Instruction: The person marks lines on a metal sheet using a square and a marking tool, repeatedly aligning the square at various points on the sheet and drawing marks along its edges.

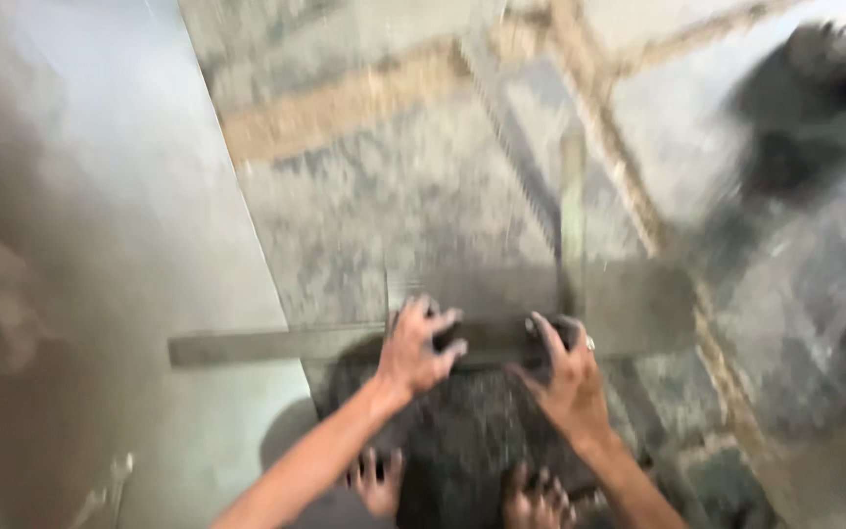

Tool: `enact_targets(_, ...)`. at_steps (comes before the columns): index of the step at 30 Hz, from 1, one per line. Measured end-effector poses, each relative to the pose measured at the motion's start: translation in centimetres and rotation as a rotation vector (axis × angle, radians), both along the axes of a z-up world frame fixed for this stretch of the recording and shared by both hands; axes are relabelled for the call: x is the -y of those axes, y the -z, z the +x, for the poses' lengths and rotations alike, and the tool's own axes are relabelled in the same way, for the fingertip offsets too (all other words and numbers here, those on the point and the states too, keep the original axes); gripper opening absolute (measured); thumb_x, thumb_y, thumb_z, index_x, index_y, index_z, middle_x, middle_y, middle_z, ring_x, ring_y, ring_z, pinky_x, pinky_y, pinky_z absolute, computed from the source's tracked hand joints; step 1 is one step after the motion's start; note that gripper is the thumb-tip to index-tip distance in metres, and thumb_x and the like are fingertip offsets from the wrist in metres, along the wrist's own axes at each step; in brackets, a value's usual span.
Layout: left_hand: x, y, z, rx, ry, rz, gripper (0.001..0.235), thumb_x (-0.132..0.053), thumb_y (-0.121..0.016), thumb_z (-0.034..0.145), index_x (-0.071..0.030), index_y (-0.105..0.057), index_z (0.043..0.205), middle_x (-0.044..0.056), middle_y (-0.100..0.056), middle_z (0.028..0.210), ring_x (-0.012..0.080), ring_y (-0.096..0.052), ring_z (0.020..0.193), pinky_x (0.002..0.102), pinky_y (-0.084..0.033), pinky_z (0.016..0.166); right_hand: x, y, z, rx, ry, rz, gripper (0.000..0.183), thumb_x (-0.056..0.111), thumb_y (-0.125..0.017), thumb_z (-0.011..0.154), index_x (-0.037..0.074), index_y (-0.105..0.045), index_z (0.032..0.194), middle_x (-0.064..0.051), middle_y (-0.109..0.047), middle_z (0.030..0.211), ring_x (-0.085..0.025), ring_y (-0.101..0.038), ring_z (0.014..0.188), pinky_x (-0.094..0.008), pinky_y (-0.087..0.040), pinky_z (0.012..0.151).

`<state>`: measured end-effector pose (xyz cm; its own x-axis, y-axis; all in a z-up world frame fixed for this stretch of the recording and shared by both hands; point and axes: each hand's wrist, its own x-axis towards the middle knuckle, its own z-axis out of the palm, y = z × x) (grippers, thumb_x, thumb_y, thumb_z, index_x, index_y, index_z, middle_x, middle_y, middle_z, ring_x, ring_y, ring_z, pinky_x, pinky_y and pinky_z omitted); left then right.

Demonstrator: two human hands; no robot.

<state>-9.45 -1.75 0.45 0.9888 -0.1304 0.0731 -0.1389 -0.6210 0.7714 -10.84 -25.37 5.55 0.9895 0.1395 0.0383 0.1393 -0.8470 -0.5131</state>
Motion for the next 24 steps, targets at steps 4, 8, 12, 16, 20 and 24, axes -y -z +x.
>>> enact_targets(4, -4.0, -1.7, -3.8, -0.064, 0.163, 0.126, 0.062, -0.039, -0.091, 0.066, -0.012, -0.074, 0.119, 0.016, -0.06, 0.12, 0.0352, -0.055, 0.117, 0.05, -0.041, 0.1, 0.7, 2.3, -1.9, 0.035, -0.21, -0.071, 0.072, 0.035, -0.084, 0.073, 0.011, -0.062, 0.137, -0.021, -0.06, 0.122, -0.037, -0.066, 0.1, -0.046, -0.054, 0.087)
enact_targets(8, -9.7, -2.6, -8.7, -0.379, 0.133, 0.23, 0.066, -0.045, -0.088, 0.068, -0.024, -0.074, 0.129, 0.008, -0.062, 0.118, 0.0278, -0.055, 0.116, 0.044, -0.044, 0.102, -2.6, 5.3, -6.1, 0.086, -0.396, 0.019, 0.066, 0.037, -0.081, 0.079, 0.012, -0.063, 0.137, -0.019, -0.062, 0.12, -0.038, -0.063, 0.098, -0.048, -0.052, 0.086)
enact_targets(12, -13.4, -2.5, -9.8, -0.06, 0.048, 0.357, 0.066, -0.043, -0.086, 0.068, -0.014, -0.07, 0.126, 0.013, -0.061, 0.121, 0.0322, -0.056, 0.116, 0.05, -0.039, 0.105, -5.4, 6.9, -5.7, 0.126, -0.425, -0.006, 0.06, 0.037, -0.078, 0.085, 0.014, -0.064, 0.138, -0.015, -0.062, 0.122, -0.037, -0.062, 0.096, -0.046, -0.052, 0.085)
enact_targets(16, -14.1, -1.9, -10.3, 0.182, 0.037, 0.483, 0.071, -0.048, -0.081, 0.071, -0.006, -0.064, 0.126, 0.014, -0.061, 0.12, 0.0349, -0.055, 0.118, 0.052, -0.037, 0.109, -5.3, 6.4, -4.3, 0.187, -0.515, 0.029, 0.058, 0.035, -0.076, 0.088, 0.012, -0.062, 0.14, -0.014, -0.061, 0.125, -0.034, -0.064, 0.099, -0.046, -0.052, 0.09)
enact_targets(20, -14.1, 0.8, -11.5, 0.229, 0.088, 0.578, 0.06, -0.045, -0.076, 0.084, -0.006, -0.065, 0.128, 0.012, -0.062, 0.119, 0.0312, -0.056, 0.116, 0.052, -0.04, 0.111, -5.2, 6.8, -4.2, 0.214, -0.532, 0.028, 0.059, 0.037, -0.077, 0.088, 0.008, -0.063, 0.137, -0.017, -0.061, 0.124, -0.034, -0.063, 0.096, -0.047, -0.051, 0.089)
enact_targets(24, -14.1, 2.3, -11.8, 0.265, 0.118, 0.605, 0.059, -0.047, -0.074, 0.088, -0.004, -0.065, 0.127, 0.014, -0.061, 0.119, 0.033, -0.056, 0.114, 0.05, -0.042, 0.106, -4.6, 7.4, -4.4, 0.156, -0.543, 0.016, 0.057, 0.034, -0.077, 0.087, 0.004, -0.064, 0.133, -0.019, -0.061, 0.122, -0.037, -0.062, 0.096, -0.047, -0.052, 0.088)
